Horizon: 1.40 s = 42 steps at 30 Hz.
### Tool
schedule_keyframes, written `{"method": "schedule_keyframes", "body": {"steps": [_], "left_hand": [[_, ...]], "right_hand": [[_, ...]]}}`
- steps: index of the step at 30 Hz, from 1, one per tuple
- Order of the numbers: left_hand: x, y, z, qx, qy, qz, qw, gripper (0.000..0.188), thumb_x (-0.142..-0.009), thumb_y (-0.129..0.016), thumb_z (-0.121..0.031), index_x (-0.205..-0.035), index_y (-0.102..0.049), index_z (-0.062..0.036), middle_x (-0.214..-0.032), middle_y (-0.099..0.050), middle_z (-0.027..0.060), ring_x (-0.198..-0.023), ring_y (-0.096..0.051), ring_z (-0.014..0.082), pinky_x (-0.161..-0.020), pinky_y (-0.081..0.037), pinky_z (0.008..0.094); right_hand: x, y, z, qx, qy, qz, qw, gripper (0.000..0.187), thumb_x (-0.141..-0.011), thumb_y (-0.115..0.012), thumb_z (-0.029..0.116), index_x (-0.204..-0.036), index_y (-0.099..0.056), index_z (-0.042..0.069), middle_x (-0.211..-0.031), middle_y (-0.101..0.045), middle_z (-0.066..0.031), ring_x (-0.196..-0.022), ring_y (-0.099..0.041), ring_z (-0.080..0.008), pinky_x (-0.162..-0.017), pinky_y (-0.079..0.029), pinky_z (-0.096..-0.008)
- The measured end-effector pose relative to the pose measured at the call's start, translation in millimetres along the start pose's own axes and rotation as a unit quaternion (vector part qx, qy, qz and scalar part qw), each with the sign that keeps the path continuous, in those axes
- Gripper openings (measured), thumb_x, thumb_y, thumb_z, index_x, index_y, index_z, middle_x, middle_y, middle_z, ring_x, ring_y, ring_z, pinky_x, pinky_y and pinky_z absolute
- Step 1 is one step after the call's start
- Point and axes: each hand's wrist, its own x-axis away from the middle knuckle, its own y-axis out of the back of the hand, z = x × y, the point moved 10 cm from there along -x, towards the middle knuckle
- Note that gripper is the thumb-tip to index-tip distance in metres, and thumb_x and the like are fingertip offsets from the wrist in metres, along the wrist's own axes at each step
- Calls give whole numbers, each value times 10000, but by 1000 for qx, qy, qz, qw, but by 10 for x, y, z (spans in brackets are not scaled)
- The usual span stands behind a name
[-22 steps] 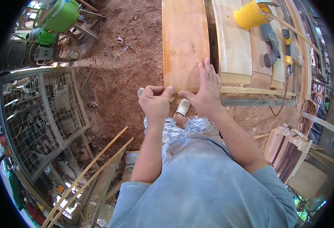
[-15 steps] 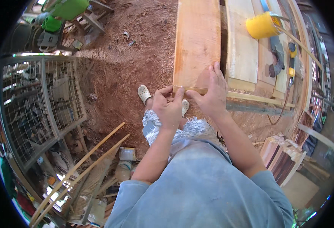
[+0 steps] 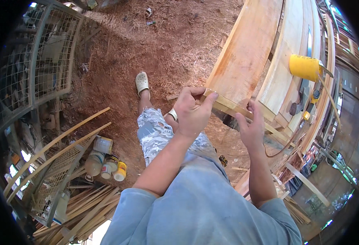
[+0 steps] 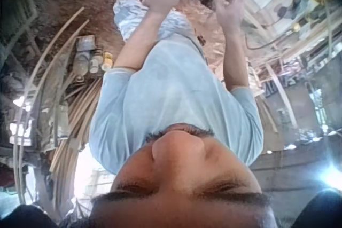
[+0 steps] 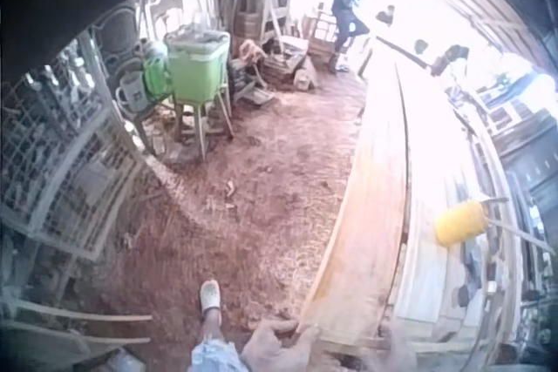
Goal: The person applies adhesive from a yellow container onto a thin wooden strip and a larger board, then aligns and attaches the strip using a yellow nail gun.
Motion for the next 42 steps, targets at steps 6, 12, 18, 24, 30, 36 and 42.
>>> {"method": "schedule_keyframes", "body": {"steps": [6,12,18,24,30,36,42], "left_hand": [[10,9,-49,-2,-16,-23,1000,286,-767,-887,-131,-880,-670,18,-846,-711,103,-734,-689,142,-676,-560,264],[24,33,-110,-33,5,-27,999,284,-769,-885,-136,-886,-676,18,-828,-709,106,-713,-678,142,-648,-546,272],[18,2,-120,-54,-16,-15,998,270,-780,-874,-127,-885,-672,18,-817,-706,106,-704,-674,145,-648,-545,271],[24,-11,-27,-13,-8,-20,1000,246,-793,-858,-107,-881,-671,27,-823,-697,107,-699,-666,146,-641,-539,274],[3,-9,-136,-48,-10,-17,999,228,-795,-837,-103,-868,-671,35,-849,-680,119,-719,-683,212,-657,-542,304],[-7,-6,-8,6,29,-18,999,234,-785,-839,-91,-848,-657,42,-845,-651,120,-703,-669,223,-643,-531,312],[-31,-70,-88,-42,-18,6,999,281,-791,-849,-73,-879,-596,14,-802,-664,85,-718,-673,141,-647,-541,272]], "right_hand": [[0,52,-29,55,91,-9,994,266,-885,-741,171,-1075,-673,-4,-975,-679,-141,-948,-624,-337,-864,-484,-421],[14,-15,15,83,141,-9,986,281,-902,-734,178,-1076,-668,-32,-998,-682,-163,-898,-620,-325,-815,-495,-403],[28,0,33,72,184,-24,980,270,-925,-708,180,-1076,-644,-35,-978,-675,-154,-890,-599,-328,-832,-468,-416],[25,-27,50,70,203,-26,976,238,-923,-703,164,-1051,-636,-24,-963,-665,-157,-868,-585,-330,-819,-455,-413],[32,9,108,60,221,-36,973,226,-884,-724,118,-1037,-633,-23,-917,-653,-165,-827,-575,-348,-784,-449,-432],[36,-22,73,74,197,-14,978,220,-922,-701,135,-1053,-627,-25,-956,-645,-160,-865,-579,-334,-820,-456,-412],[71,0,446,156,148,-64,974,628,-803,-815,260,-1308,-547,1,-1288,-555,-193,-1187,-497,-369,-1008,-387,-492]]}}
